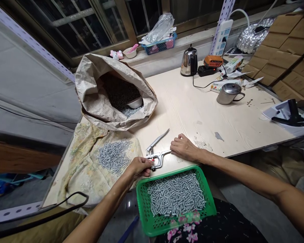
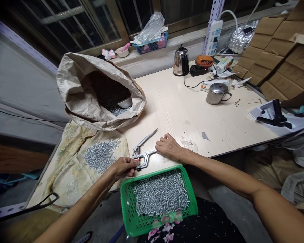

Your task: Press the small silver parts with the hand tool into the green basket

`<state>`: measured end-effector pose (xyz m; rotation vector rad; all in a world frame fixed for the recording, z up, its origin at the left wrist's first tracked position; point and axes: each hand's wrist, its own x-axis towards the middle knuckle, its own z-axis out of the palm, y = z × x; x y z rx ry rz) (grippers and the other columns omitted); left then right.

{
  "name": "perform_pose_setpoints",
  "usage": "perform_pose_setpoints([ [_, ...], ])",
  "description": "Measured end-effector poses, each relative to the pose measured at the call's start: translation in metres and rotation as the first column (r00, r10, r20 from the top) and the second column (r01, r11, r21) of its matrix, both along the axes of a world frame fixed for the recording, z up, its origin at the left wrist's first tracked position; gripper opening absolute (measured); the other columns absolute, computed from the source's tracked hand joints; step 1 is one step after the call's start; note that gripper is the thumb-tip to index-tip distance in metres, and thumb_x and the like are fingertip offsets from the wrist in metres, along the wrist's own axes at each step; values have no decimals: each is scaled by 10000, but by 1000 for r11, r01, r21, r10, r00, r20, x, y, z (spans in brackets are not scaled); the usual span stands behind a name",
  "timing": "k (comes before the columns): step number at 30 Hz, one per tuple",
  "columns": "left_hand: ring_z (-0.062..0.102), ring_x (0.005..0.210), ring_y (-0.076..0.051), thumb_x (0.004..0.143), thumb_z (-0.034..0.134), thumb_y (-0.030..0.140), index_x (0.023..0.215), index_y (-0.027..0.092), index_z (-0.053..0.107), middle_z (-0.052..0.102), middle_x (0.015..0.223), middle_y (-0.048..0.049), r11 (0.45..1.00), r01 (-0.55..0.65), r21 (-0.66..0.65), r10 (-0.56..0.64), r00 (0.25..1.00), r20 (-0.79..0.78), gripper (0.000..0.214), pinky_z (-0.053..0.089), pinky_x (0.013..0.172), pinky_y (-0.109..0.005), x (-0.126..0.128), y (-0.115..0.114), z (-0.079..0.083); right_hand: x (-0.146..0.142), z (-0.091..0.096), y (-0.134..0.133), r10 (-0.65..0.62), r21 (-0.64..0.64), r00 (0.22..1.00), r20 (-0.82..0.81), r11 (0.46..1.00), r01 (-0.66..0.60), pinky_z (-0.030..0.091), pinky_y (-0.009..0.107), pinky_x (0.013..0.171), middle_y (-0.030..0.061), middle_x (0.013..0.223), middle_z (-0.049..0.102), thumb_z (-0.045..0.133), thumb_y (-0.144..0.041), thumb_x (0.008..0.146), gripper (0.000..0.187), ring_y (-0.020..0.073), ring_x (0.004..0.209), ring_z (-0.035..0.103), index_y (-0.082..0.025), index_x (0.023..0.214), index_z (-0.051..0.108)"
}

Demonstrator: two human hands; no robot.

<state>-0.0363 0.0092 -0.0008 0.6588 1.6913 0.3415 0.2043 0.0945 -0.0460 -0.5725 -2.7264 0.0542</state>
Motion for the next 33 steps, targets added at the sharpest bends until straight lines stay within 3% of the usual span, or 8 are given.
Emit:
perform_pose_setpoints([
  [2,461,332,-69,523,821,390,594,140,618,545,377,36,1000,-5,-3,5,1000,-7,330,362,397,-183,1,-1,1,3,7,5,19,-136,999,33,991,-15,305,363,830,52,934,630,542,-384,922,206,192,878,485,-185,918,595],
  [7,430,340,-68,482,821,435,610,151,624,515,368,57,1000,4,-10,-4,1000,-18,368,342,412,-195,5,-2,5,4,12,31,39,-277,996,83,961,-15,300,498,999,182,1428,401,683,-652,709,832,341,1287,341,-171,1343,441],
  [15,438,391,-106,622,730,500,533,183,581,488,399,42,982,183,41,-168,955,-245,361,307,453,-232,8,-9,11,-13,19,51,126,-286,971,204,956,-64,375,458,922,171,1226,524,766,-600,639,865,304,1092,472,-130,1299,462],
  [17,514,483,-146,725,660,476,538,181,594,543,485,0,926,344,156,-222,829,-514,356,352,508,-257,10,-11,12,-15,22,48,123,-272,970,211,960,-63,399,422,862,144,1136,554,770,-567,658,736,277,1004,489,-139,1204,525],
  [19,593,672,-198,799,612,426,671,172,658,632,685,-54,794,544,270,-184,640,-746,288,412,604,-284,16,-9,11,-16,23,44,113,-251,973,203,966,-60,406,391,809,119,1066,568,769,-519,689,598,256,946,485,-158,1118,565],
  [24,507,1101,-277,789,681,371,1209,153,559,588,1207,-136,423,852,309,-199,419,-886,489,440,910,-389,41,19,-7,-15,27,37,55,-214,970,236,977,-4,414,364,747,125,1063,568,767,-488,702,560,253,929,475,-156,1111,580],
  [28,502,1048,-250,831,637,348,1272,157,487,586,1141,-113,358,894,269,-281,378,-882,503,440,901,-397,49,41,-18,-14,28,35,8,-227,969,248,973,50,422,344,732,118,1016,578,773,-460,708,530,239,908,486,-136,1089,600],
  [33,518,924,-221,913,529,311,1008,177,606,597,937,-68,364,886,286,-273,396,-877,182,446,803,-358,54,40,-18,-18,26,29,-12,-247,976,215,967,67,413,304,724,68,862,601,665,-274,846,127,188,834,516,-153,879,652],
])
